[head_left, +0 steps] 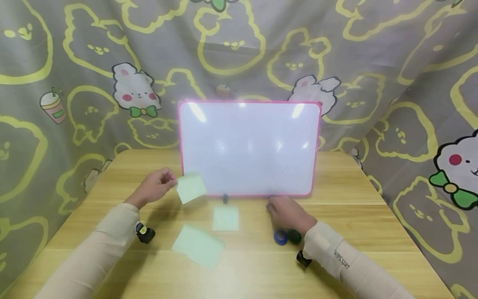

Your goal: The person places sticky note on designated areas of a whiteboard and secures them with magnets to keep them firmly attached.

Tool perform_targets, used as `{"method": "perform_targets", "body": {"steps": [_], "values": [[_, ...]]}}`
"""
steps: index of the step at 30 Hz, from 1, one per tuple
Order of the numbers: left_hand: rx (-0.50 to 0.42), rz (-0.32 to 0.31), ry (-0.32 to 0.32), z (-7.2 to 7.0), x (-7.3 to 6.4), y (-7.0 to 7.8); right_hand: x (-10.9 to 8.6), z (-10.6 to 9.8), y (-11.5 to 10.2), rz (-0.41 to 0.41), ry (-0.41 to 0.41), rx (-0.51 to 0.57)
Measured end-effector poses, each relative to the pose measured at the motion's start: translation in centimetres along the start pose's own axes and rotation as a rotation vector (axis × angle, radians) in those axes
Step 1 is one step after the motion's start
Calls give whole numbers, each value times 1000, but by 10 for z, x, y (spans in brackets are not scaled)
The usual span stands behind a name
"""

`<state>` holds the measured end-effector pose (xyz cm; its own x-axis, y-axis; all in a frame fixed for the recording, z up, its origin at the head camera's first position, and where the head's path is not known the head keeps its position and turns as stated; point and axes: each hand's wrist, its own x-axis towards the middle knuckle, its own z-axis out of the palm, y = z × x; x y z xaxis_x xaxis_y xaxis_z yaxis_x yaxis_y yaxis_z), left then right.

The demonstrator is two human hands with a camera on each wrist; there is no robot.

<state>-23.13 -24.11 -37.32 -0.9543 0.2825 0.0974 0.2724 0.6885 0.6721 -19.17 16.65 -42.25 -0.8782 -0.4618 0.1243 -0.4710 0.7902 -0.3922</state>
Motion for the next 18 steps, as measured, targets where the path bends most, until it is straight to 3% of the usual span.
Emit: {"method": "perform_targets", "body": {"steps": [8, 12, 18], "values": [[-141, -48, -39, -6, 2, 6, 2, 1, 6, 59, -17, 54], [-124, -45, -35, -7, 4, 9, 4, -1, 6, 58, -21, 95], [-82, -13, -15, -7, 10, 14, 13, -5, 8, -23, -16, 135]]}}
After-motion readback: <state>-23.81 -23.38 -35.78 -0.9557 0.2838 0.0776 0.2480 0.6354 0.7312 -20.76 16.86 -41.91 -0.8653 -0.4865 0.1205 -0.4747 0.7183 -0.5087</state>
